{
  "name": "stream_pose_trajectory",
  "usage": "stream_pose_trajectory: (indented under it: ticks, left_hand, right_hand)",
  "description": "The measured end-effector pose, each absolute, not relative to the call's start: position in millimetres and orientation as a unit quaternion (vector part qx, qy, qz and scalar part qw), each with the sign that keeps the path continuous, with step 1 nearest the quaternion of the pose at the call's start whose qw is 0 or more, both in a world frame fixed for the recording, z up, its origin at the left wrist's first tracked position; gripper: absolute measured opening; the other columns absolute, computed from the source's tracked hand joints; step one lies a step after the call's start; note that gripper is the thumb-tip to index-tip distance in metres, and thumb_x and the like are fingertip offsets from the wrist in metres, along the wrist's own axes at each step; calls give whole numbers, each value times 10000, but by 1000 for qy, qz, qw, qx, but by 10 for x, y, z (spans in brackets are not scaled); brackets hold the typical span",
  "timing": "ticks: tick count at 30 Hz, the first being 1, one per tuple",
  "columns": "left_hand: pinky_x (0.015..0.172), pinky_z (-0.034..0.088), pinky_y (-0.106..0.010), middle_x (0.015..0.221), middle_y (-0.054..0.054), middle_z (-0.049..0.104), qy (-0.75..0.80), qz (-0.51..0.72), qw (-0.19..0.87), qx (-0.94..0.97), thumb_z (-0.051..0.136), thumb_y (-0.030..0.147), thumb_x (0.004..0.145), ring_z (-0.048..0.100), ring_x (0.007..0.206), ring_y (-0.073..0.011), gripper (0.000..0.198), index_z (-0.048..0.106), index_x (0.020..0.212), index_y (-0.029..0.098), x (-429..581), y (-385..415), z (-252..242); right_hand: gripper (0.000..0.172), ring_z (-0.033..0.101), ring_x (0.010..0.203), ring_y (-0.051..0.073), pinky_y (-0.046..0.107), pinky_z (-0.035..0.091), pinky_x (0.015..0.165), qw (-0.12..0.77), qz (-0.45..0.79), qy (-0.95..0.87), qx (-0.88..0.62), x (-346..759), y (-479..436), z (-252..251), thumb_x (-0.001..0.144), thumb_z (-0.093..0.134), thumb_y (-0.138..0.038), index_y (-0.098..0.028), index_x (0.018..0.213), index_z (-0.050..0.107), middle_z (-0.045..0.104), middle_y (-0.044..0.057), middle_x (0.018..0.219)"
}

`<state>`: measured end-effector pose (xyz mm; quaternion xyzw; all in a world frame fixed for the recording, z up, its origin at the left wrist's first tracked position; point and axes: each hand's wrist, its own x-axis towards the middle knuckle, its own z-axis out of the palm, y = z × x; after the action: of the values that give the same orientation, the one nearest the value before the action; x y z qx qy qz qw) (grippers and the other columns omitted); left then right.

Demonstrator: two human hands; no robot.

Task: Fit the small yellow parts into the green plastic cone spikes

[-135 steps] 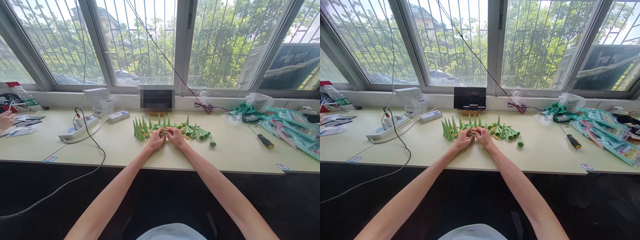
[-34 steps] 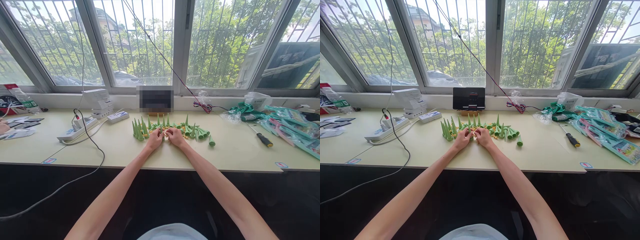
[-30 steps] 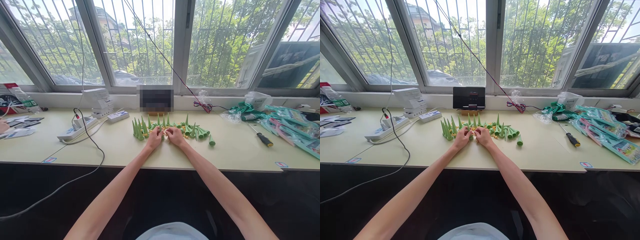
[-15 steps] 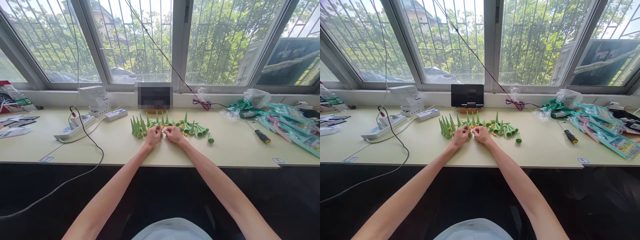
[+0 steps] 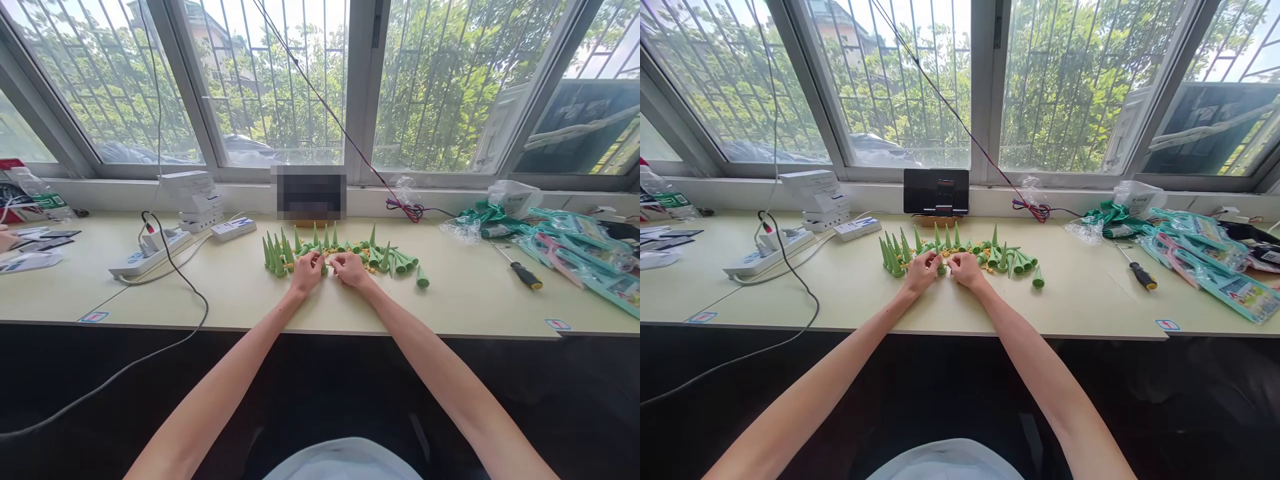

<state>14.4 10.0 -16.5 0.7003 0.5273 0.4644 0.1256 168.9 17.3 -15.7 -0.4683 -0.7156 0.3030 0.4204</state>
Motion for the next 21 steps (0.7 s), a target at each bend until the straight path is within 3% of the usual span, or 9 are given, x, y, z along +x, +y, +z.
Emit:
stream_pose_trajectory:
  ticks: [9, 21]
  left_hand:
    - [704, 471, -304, 804, -65, 706, 540, 430, 137, 710, 506, 313, 905, 634, 682, -185, 206, 647, 854, 172, 141, 117, -190]
    - [624, 445, -295, 699, -42, 672, 533, 438, 135, 711, 494, 391, 919, 599, 616, -178, 290, 668, 967, 165, 129, 128, -220]
  right_hand:
    - [296, 481, 283, 112, 228, 332, 304, 429, 367, -676, -474, 1679, 184, -171, 879, 532, -230, -185, 586, 538, 564, -24, 466]
    - [350, 436, 272, 92, 221, 285, 282, 462, 473, -599, -451, 1687, 131, -95, 846, 587, -234, -186, 512, 495, 491, -36, 409]
